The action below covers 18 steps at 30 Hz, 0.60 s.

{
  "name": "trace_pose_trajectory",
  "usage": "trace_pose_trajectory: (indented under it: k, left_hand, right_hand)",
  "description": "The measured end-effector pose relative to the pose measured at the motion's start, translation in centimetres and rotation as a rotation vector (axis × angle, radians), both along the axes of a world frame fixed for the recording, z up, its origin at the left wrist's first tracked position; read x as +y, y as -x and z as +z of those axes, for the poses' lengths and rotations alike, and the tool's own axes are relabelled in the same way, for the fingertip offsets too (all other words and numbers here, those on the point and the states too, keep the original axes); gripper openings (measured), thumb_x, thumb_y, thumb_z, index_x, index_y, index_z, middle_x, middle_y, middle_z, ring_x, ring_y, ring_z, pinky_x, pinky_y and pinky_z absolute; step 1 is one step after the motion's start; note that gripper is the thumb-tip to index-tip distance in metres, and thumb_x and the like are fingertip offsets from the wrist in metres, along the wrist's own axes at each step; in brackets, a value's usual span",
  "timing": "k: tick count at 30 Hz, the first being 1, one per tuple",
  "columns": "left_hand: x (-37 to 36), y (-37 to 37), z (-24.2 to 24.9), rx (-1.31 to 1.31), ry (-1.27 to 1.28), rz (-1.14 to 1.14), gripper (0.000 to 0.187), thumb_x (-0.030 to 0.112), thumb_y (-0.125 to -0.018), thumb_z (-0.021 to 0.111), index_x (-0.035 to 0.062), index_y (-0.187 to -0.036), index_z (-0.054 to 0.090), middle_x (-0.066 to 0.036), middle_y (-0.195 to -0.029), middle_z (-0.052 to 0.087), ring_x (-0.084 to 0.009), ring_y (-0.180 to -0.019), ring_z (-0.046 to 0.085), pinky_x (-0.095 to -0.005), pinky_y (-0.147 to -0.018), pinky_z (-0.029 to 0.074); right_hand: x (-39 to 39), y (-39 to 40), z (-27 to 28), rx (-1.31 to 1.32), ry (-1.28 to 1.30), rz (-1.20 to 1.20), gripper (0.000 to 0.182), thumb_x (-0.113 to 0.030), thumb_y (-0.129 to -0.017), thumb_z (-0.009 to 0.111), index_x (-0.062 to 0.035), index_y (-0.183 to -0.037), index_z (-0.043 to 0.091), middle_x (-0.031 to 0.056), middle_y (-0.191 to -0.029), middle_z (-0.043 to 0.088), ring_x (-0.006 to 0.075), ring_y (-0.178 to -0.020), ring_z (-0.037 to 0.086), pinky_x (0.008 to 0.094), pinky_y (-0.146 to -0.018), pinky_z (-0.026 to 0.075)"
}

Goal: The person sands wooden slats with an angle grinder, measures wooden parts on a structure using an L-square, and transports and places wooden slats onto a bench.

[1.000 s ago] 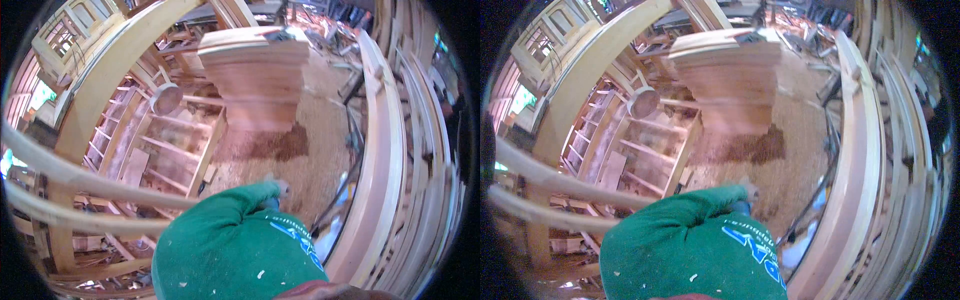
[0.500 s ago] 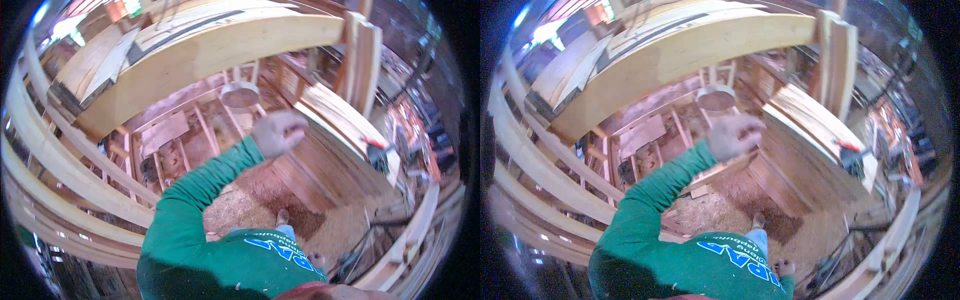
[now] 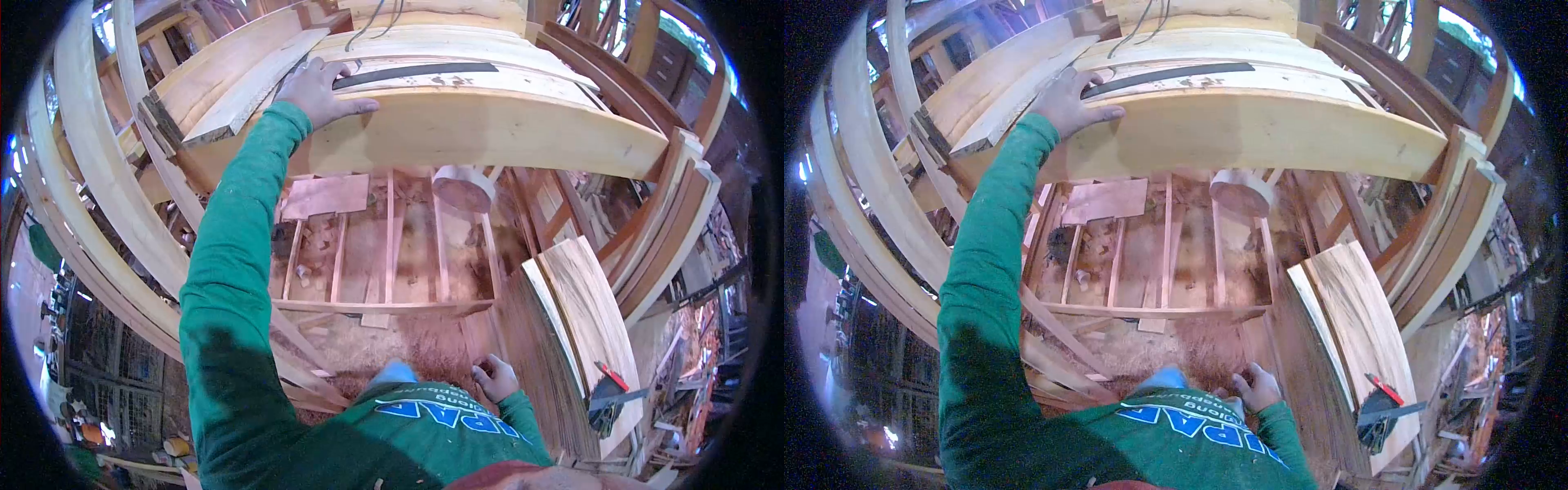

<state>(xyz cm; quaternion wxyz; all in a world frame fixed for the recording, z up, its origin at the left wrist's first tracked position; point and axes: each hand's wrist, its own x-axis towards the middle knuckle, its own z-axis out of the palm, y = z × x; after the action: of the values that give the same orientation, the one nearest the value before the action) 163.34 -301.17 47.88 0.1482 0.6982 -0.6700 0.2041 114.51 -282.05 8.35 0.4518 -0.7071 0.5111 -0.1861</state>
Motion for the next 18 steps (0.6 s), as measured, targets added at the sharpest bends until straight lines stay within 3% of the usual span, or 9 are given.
trace_pose_trajectory:
  k: [2,5,7,8,9,10,13,15,18]
  left_hand:
    - [-0.3,-0.3,0.6,0.026,-0.072,0.01,0.105,0.089,-0.067,0.063,0.0053,-0.13,0.061,-0.021,-0.126,0.062,-0.037,-0.125,0.057,-0.045,-0.108,0.044]
    - [-0.5,-1.4,0.3,0.085,0.002,-0.018,0.094,0.084,-0.065,0.072,0.0025,-0.11,0.064,-0.021,-0.106,0.068,-0.0385,-0.105,0.065,-0.0455,-0.092,0.05]
    - [0.5,-0.9,0.5,0.09,-0.022,-0.012,0.092,0.083,-0.067,0.071,0.0,-0.107,0.065,-0.022,-0.103,0.069,-0.0383,-0.099,0.066,-0.0453,-0.089,0.051]
    - [1.1,-0.4,0.8,0.092,-0.03,-0.007,0.092,0.083,-0.068,0.071,-0.0012,-0.105,0.065,-0.022,-0.101,0.069,-0.0382,-0.097,0.067,-0.0452,-0.088,0.052]
    - [1.7,0.1,0.8,0.069,-0.048,0.037,0.087,0.079,-0.075,0.067,0.0004,-0.114,0.064,-0.023,-0.107,0.069,-0.0383,-0.101,0.068,-0.0467,-0.091,0.054]
    - [2.3,0.5,0.7,0.058,-0.004,0.008,0.078,0.072,-0.077,0.07,0.0013,-0.109,0.064,-0.022,-0.104,0.069,-0.0382,-0.099,0.068,-0.0468,-0.089,0.054]
    - [4.5,1.6,-0.1,0.035,0.097,-0.141,0.046,0.044,-0.079,0.079,0.0052,-0.099,0.065,-0.02,-0.095,0.066,-0.0387,-0.093,0.065,-0.0471,-0.082,0.053]
    - [5.3,2.0,-1.1,0.016,0.166,-0.182,0.043,0.04,-0.078,0.079,0.0055,-0.099,0.064,-0.019,-0.096,0.064,-0.0388,-0.092,0.065,-0.047,-0.081,0.053]
    - [7.4,2.6,-0.9,-0.004,0.163,-0.193,0.04,0.035,-0.077,0.08,0.0084,-0.104,0.066,-0.013,-0.103,0.063,-0.0338,-0.1,0.063,-0.0446,-0.086,0.049]
  right_hand:
    - [-1.1,-1.0,1.5,0.059,0.005,0.032,0.024,-0.021,-0.094,0.07,0.0012,-0.102,0.067,0.01,-0.084,0.071,0.0136,-0.077,0.068,0.0311,-0.071,0.055]
    - [-3.6,-3.5,5.0,0.056,0.008,0.011,0.023,-0.02,-0.094,0.07,0.0008,-0.101,0.067,0.0096,-0.084,0.071,0.0126,-0.075,0.067,0.0307,-0.07,0.055]
    - [-4.2,-5.2,6.7,0.008,-0.013,-0.038,0.021,-0.019,-0.094,0.07,0.0008,-0.101,0.066,0.0081,-0.083,0.07,0.012,-0.074,0.065,0.0302,-0.07,0.054]
    - [-4.9,-6.3,6.9,-0.018,0.015,-0.022,0.022,-0.02,-0.093,0.07,0.0006,-0.1,0.067,0.0105,-0.082,0.071,0.0155,-0.075,0.068,0.0323,-0.07,0.055]
    - [-5.7,-7.2,7.1,-0.042,0.041,-0.003,0.024,-0.022,-0.092,0.071,0.0004,-0.098,0.067,0.0128,-0.082,0.071,0.0191,-0.075,0.07,0.0343,-0.07,0.056]
    - [-6.4,-8.1,7.3,-0.062,0.065,0.018,0.025,-0.024,-0.092,0.072,0.0003,-0.097,0.068,0.0152,-0.081,0.072,0.0226,-0.075,0.073,0.0364,-0.07,0.057]
    - [-10.0,-12.0,12.7,-0.108,0.149,0.149,0.027,-0.023,-0.091,0.074,0.0002,-0.103,0.067,0.0113,-0.084,0.072,0.018,-0.076,0.07,0.0334,-0.072,0.057]
    - [-12.5,-15.6,16.8,-0.511,0.09,0.145,0.037,-0.023,-0.092,0.074,-0.001,-0.119,0.061,0.0105,-0.098,0.071,0.0167,-0.084,0.068,0.0318,-0.076,0.056]
    - [-16.1,-21.0,24.9,-0.92,0.026,0.256,0.053,-0.029,-0.095,0.07,-0.0042,-0.135,0.046,0.017,-0.119,0.067,0.021,-0.096,0.068,0.0336,-0.082,0.057]
